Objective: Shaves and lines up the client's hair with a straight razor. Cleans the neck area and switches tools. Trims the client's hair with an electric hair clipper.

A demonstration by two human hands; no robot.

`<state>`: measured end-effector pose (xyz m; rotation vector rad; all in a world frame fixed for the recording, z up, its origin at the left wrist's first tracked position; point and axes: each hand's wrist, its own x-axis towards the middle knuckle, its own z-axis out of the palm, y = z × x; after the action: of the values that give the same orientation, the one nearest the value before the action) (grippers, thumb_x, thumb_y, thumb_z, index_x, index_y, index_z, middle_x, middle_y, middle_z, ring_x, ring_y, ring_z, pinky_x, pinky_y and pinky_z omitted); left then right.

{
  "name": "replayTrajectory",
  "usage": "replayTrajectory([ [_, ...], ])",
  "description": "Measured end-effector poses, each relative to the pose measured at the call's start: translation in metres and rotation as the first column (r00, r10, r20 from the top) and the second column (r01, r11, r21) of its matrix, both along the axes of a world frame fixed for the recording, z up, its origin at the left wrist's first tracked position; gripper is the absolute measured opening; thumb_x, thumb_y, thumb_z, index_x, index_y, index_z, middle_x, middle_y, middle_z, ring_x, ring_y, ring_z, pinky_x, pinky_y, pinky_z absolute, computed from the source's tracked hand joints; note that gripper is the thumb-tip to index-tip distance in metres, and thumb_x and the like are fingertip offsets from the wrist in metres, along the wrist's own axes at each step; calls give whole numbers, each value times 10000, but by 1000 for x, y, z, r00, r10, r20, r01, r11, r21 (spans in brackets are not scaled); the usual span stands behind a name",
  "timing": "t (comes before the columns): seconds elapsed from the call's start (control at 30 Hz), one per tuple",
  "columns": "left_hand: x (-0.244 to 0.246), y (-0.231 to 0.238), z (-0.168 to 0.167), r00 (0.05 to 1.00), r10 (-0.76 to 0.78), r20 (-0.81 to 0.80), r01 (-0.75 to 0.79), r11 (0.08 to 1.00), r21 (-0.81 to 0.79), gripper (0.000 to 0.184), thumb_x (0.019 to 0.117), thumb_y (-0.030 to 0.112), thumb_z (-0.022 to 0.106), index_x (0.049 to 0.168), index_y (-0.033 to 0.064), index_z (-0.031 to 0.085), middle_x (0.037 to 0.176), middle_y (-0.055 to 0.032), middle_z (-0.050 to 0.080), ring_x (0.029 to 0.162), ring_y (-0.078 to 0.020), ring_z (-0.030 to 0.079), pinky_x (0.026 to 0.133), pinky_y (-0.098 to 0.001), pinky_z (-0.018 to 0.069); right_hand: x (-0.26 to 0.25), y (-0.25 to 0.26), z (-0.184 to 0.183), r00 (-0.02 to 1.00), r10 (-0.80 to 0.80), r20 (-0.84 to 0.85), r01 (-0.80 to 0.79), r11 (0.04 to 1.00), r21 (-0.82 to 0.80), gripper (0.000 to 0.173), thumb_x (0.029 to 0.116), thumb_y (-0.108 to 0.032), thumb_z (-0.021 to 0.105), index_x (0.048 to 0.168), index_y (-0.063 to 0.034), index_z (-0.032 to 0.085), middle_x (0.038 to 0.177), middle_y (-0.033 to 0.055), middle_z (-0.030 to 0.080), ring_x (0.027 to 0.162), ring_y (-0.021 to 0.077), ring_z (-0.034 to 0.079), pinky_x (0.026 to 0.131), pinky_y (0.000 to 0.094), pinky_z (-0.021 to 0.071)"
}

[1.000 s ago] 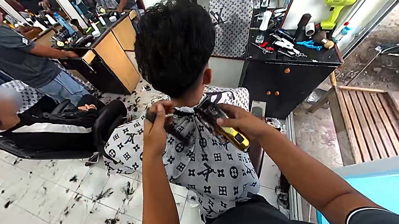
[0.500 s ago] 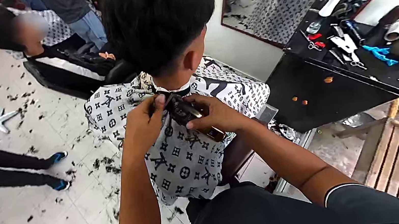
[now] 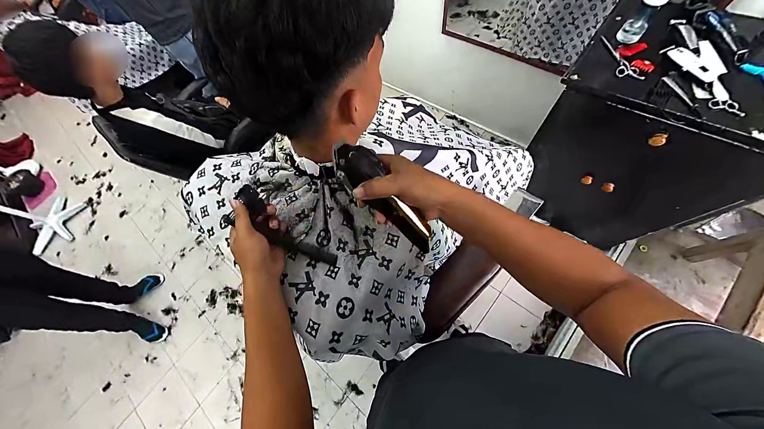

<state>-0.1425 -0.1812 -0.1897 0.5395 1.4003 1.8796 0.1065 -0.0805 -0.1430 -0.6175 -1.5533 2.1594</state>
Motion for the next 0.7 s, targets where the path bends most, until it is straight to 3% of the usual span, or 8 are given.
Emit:
replayTrajectory([
  [0.1, 3, 0, -1, 998, 11, -55, -11, 1000, 7, 411, 1133, 411, 286, 1005, 143, 572, 741, 33, 635, 587, -56, 589, 570, -214, 530, 5, 7, 14, 1000, 17, 19, -18, 998, 52, 427, 965, -172, 640, 1333, -49, 462, 910, 94, 655, 642, 179, 674, 574, 331, 615],
  [0.23, 3, 0, -3, 994, -22, -110, 22, 1000, -5, 406, 1135, 396, 288, 1008, 143, 579, 748, 35, 645, 607, -54, 605, 590, -211, 540, 8, 13, 23, 995, -19, -99, 26, 998, 65, 440, 964, -158, 654, 1341, -53, 453, 1006, 108, 658, 771, 223, 715, 617, 379, 643],
  [0.5, 1, 1, -5, 994, -36, -104, 36, 999, -1, 379, 1132, 399, 313, 1029, 140, 570, 743, 27, 643, 608, -69, 611, 594, -224, 543, 7, 21, 31, 998, -66, 24, 64, 995, 82, 372, 989, -191, 676, 1281, -13, 529, 961, 109, 690, 780, 211, 731, 661, 367, 650],
  [0.7, 2, 0, -3, 995, -41, -95, 42, 999, 2, 373, 1135, 386, 304, 1026, 142, 564, 745, 29, 640, 615, -66, 609, 600, -223, 541, 7, 24, 31, 996, -73, -58, 79, 991, 106, 327, 988, -181, 653, 1240, -13, 531, 934, 98, 693, 765, 199, 730, 651, 353, 648],
])
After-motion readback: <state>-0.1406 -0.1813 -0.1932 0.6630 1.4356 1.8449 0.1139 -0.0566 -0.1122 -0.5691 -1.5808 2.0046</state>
